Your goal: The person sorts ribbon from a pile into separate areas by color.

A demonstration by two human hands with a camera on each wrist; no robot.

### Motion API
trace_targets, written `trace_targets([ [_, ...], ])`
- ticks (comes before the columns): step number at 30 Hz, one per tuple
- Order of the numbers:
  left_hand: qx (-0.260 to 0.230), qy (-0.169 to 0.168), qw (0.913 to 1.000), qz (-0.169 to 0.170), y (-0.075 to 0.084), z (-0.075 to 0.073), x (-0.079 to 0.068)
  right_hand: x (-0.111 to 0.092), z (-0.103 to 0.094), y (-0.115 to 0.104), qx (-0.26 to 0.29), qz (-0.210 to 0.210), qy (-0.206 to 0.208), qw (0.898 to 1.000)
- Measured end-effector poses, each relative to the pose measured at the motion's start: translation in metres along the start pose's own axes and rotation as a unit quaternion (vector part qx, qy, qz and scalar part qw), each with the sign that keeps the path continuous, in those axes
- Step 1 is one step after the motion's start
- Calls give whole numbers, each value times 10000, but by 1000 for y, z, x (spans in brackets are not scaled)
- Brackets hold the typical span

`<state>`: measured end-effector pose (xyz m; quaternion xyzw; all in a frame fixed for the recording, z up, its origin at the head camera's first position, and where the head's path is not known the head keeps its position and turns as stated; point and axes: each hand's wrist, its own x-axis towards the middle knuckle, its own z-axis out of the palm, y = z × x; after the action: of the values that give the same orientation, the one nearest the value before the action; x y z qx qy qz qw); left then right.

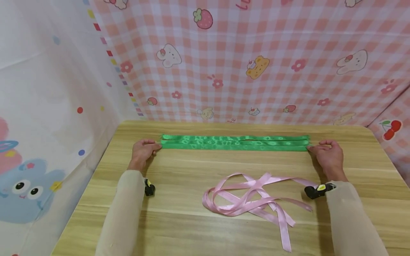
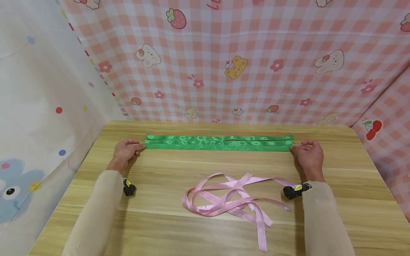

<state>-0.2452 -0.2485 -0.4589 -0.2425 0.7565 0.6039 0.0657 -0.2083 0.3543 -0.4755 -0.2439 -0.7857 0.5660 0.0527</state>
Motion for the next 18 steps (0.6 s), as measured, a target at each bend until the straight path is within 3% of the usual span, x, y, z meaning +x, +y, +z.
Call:
trace_targets([
  [7,-109,-59,9999,-43,0,-5,-4,-2,0,-2,102,-29,-107,9999],
  [13,-587,-21,9983,-16,0,-8,-6,-8,-2,-2,897,-70,-235,9957],
  [15,-934,60,9956,52,-1,-7,-6,-12,-4,-1,1234,-32,-297,9919],
  [18,-1043,194,9940,278,-4,-4,-8,-16,-8,1,1552,-18,-364,9872],
])
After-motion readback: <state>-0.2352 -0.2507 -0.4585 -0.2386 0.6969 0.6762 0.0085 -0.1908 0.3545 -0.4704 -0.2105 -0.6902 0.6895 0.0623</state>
